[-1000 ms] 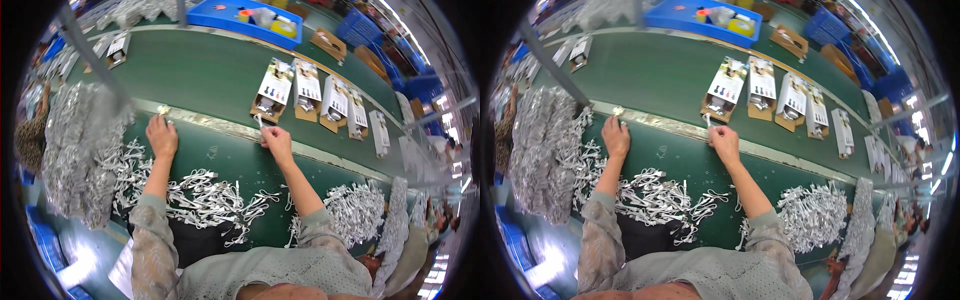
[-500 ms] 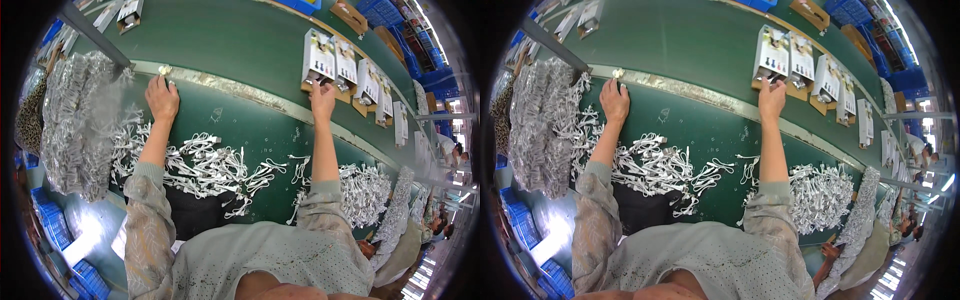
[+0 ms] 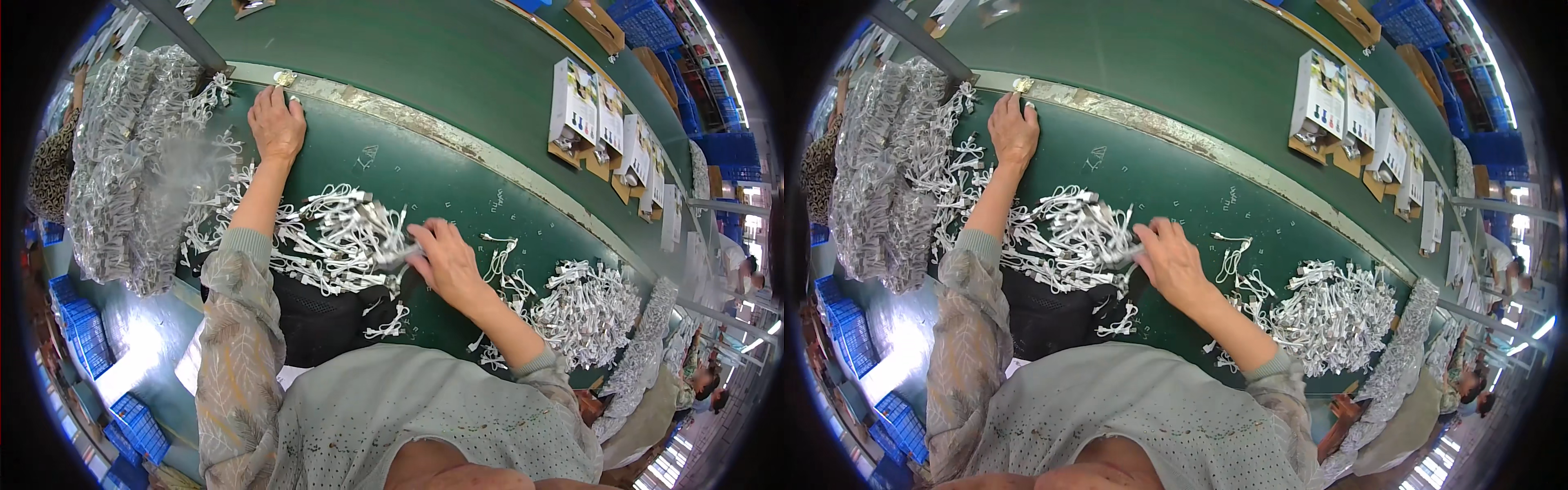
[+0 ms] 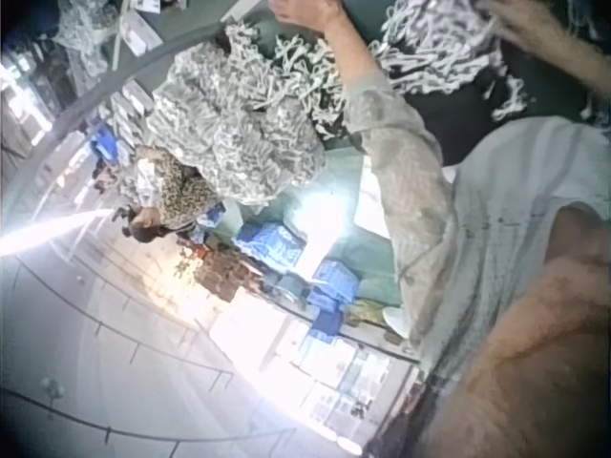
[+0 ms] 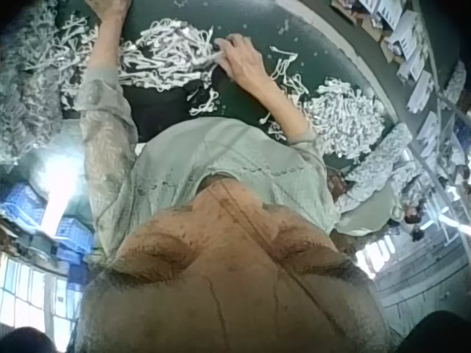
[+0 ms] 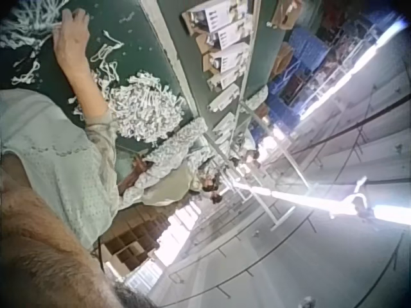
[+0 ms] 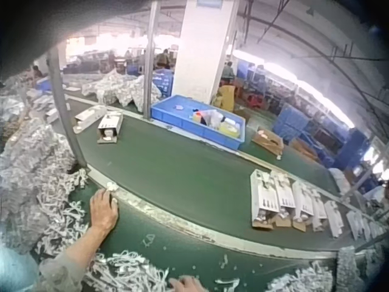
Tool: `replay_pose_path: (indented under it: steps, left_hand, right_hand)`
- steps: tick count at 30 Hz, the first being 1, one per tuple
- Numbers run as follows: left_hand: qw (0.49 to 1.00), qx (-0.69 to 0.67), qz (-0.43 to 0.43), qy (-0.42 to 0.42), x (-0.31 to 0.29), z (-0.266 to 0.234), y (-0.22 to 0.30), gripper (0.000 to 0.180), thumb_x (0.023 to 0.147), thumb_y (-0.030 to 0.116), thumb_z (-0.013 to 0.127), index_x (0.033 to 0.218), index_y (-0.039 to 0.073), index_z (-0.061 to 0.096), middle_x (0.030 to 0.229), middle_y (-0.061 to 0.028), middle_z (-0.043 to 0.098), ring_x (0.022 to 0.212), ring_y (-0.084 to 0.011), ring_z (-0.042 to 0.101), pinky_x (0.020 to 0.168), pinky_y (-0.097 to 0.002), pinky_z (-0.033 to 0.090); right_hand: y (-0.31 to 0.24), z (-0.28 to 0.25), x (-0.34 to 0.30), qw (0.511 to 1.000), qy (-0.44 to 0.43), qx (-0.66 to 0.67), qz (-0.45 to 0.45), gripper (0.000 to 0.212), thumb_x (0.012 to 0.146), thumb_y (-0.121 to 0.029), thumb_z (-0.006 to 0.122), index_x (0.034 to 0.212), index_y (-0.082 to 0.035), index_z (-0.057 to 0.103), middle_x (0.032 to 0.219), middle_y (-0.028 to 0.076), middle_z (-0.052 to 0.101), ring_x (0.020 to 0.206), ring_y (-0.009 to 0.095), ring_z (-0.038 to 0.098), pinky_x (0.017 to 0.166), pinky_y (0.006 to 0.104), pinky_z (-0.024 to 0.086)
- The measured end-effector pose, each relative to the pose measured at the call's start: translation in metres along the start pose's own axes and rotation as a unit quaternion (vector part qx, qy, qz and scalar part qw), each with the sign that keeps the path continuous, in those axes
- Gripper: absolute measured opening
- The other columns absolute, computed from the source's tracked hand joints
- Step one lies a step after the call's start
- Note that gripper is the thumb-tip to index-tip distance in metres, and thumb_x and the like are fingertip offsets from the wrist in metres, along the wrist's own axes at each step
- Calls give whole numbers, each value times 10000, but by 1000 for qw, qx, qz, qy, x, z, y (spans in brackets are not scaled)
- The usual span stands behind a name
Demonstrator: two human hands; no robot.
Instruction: Sorting and packaging white electronic cables into small cardboard boxes on a factory assembly line.
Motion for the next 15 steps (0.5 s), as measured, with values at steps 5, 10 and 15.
replay_pose_path:
  steps: [5,10,15]
  left_hand:
    - [1000,-1,-8,-4,-2,1,-4,365,802,217,536,1110,22,542,1179,-114,536,1155,-261,459,974,-421,336]
    - [1000,-1,-14,-7,-2,3,-7,365,800,215,531,1110,22,538,1183,-111,533,1158,-258,454,982,-424,325]
    - [999,6,-27,-20,-2,1,-11,386,823,221,521,1153,22,525,1201,-125,522,1169,-269,453,992,-422,325]
  right_hand:
    - [13,-12,50,988,153,32,5,215,753,-156,691,927,-44,633,863,105,602,768,281,597,677,355,483]
    - [20,-32,56,985,63,139,84,200,811,-135,641,981,-29,640,883,123,648,739,249,634,680,312,495]
    - [3,-45,50,994,64,81,-22,190,831,-88,608,1011,-39,642,1025,102,632,825,180,614,725,272,481]
Point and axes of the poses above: each hand's wrist, its own x-axis towards the middle knuckle, its own z-axis out of the palm, y = z × x, the point moved 10 cm from there along x, towards the middle knuckle
